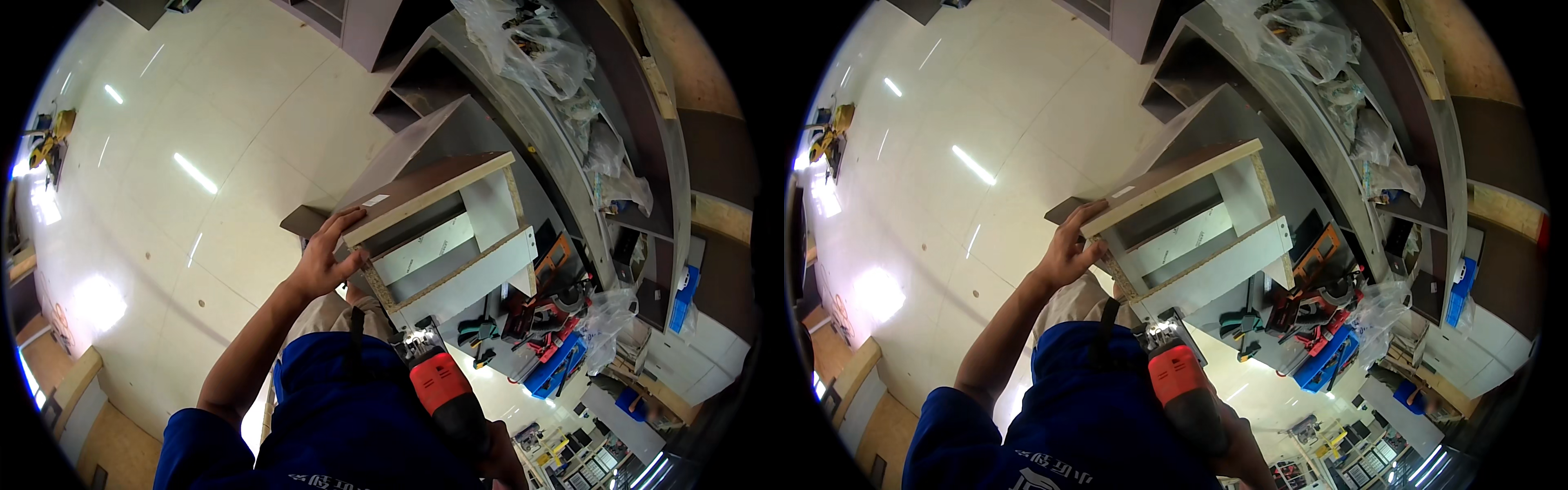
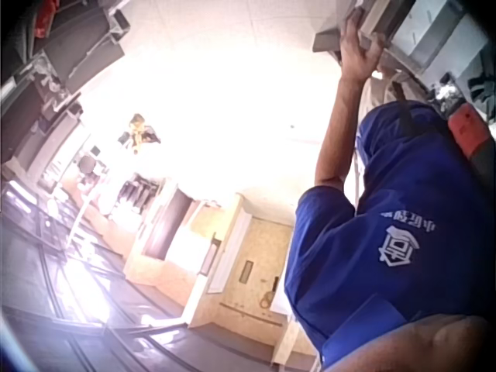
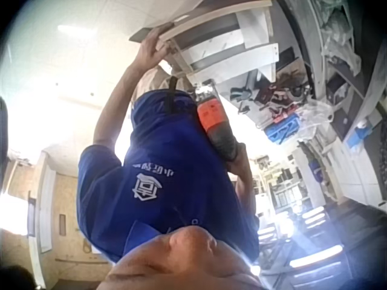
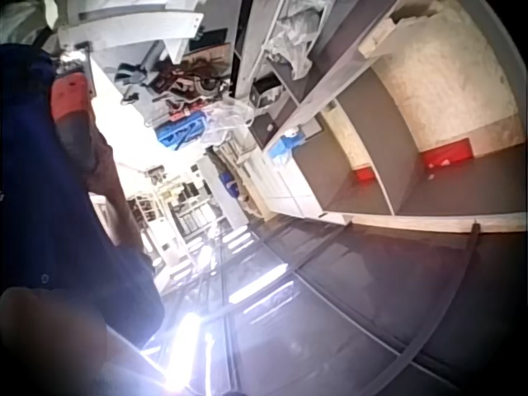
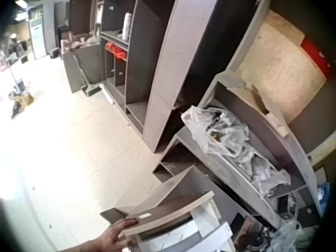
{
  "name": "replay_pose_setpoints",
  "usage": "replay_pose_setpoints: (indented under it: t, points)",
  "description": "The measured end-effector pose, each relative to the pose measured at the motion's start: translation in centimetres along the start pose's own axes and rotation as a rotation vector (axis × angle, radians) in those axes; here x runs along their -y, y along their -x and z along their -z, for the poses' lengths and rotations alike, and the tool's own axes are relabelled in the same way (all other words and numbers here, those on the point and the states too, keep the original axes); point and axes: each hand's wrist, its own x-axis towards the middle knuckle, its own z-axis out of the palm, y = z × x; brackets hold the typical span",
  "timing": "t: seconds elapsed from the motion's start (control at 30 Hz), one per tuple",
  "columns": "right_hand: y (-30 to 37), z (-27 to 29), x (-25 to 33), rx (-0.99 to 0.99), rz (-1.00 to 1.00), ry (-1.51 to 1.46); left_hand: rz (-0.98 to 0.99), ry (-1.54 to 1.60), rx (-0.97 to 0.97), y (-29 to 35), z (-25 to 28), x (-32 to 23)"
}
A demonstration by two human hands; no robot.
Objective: The person measures and marks a wooden cabinet frame using a digital caliper and a pencil, then uses a cordless drill to fasten a metal bracket to the frame. A second person assists by holding the bracket in place during drilling.
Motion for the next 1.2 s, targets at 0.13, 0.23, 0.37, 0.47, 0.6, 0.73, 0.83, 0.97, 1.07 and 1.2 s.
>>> replay_pose_setpoints:
  t: [0.13,0.23,0.37,0.47,0.6,0.73,0.83,0.97,1.07,1.2]
  points:
    - [0.0,0.0,-0.2,-0.011,0.014,-0.003,-0.011,-0.016,-0.003,0.0,0.0,0.0]
    - [0.2,0.0,-0.6,-0.025,0.017,-0.004,-0.01,-0.009,-0.002,0.0,0.0,0.0]
    - [0.2,0.0,-0.6,-0.028,0.01,0.002,0.014,0.027,0.001,0.0,0.2,-0.3]
    - [0.2,-0.1,-0.1,-0.013,-0.014,0.013,0.027,0.041,0.008,0.0,0.2,-0.1]
    - [0.1,-0.2,0.4,-0.009,-0.059,0.015,0.029,0.036,0.011,-0.1,0.2,-0.2]
    - [0.0,-0.2,0.5,0.028,-0.104,0.092,0.03,0.05,0.008,0.0,0.3,0.0]
    - [-0.1,-0.3,1.2,0.041,-0.056,0.128,0.016,0.039,0.017,-0.1,0.2,0.0]
    - [-0.2,-0.2,1.6,0.048,-0.058,0.126,-0.012,0.014,0.012,-0.2,0.3,0.0]
    - [-0.1,-0.3,1.8,0.029,-0.091,0.09,-0.017,0.011,0.007,-0.3,0.4,-0.1]
    - [-0.2,-0.9,1.7,-0.025,0.017,0.049,-0.008,-0.003,0.013,-0.3,0.4,-0.1]
